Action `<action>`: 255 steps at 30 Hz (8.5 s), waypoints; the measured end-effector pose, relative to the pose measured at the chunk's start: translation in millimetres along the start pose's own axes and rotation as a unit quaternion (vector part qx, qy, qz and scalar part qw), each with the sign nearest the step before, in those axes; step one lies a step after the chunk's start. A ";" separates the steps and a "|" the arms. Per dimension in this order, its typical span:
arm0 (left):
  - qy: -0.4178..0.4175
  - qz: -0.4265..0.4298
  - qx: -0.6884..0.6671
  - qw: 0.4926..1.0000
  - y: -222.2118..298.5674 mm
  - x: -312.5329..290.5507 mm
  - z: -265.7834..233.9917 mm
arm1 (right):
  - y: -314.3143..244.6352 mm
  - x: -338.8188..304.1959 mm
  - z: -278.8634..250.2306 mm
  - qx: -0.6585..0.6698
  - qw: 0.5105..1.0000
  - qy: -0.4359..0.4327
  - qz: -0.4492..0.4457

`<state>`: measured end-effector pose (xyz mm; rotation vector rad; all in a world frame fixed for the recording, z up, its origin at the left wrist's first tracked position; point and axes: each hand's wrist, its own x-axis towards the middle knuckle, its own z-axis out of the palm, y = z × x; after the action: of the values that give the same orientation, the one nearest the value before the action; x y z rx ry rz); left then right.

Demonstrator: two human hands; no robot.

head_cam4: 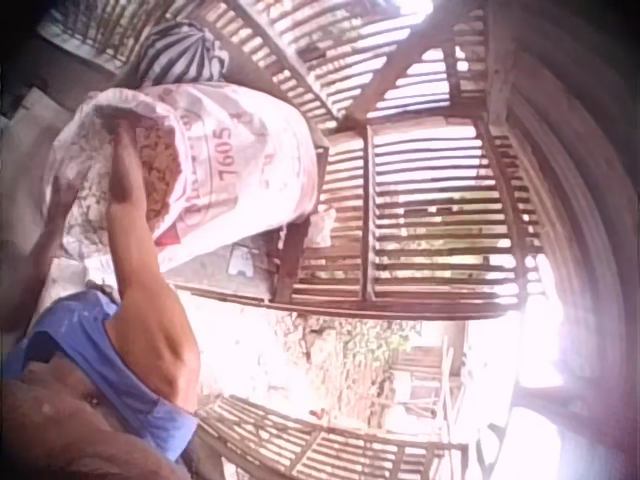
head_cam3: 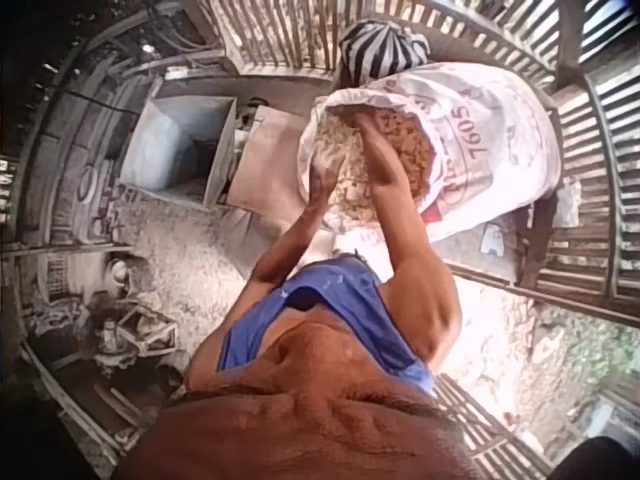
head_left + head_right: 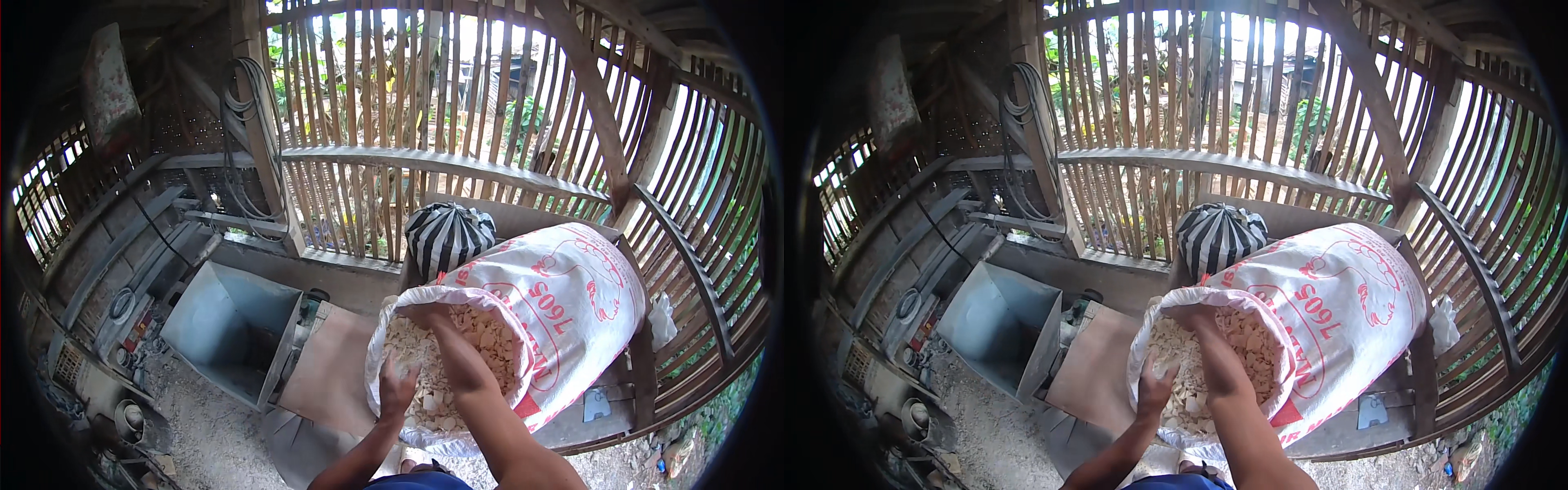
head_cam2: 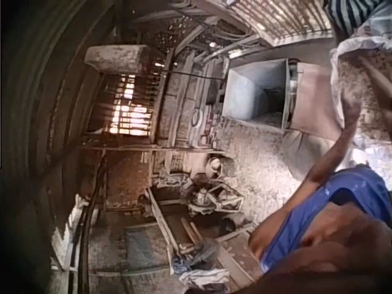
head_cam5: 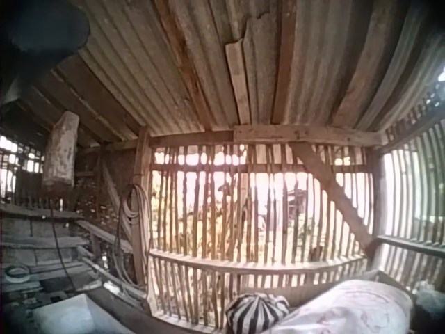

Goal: The person picks up handfuls of dried cassava chips from a large sack and places them into a metal hopper by hand.

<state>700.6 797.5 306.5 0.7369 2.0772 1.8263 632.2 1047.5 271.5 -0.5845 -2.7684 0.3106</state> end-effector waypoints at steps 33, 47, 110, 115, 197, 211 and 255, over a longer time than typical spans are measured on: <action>0.242 -0.020 -0.023 0.970 -61.0 9.4 67.0 | -62.9 -148.9 -49.5 0.220 0.952 -0.111 0.183; 0.200 0.196 -0.065 0.958 16.7 26.8 68.3 | -74.8 -157.6 -72.1 0.680 0.666 0.154 0.265; 0.245 0.085 0.000 0.966 80.5 87.1 -309.5 | -359.4 10.2 -101.1 0.408 0.887 0.043 -0.213; 0.263 0.070 -0.010 0.962 81.0 87.5 -312.6 | -363.5 5.9 -109.4 0.366 0.908 0.032 -0.203; -0.353 0.164 0.418 0.821 -62.3 -24.6 -41.0 | -64.9 -239.6 -98.0 -0.177 0.930 -0.316 0.063; -0.325 0.233 0.379 0.835 -65.7 -37.8 -49.0 | -56.2 -269.6 -44.1 -0.256 0.957 -0.134 0.002; 0.012 -0.002 -0.243 0.970 -26.7 54.9 45.6 | -95.0 -146.9 -8.2 0.780 0.504 0.260 0.266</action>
<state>673.7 863.5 279.6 0.5749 1.5338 2.2217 729.3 901.7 269.5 -0.6699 -0.7618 1.9514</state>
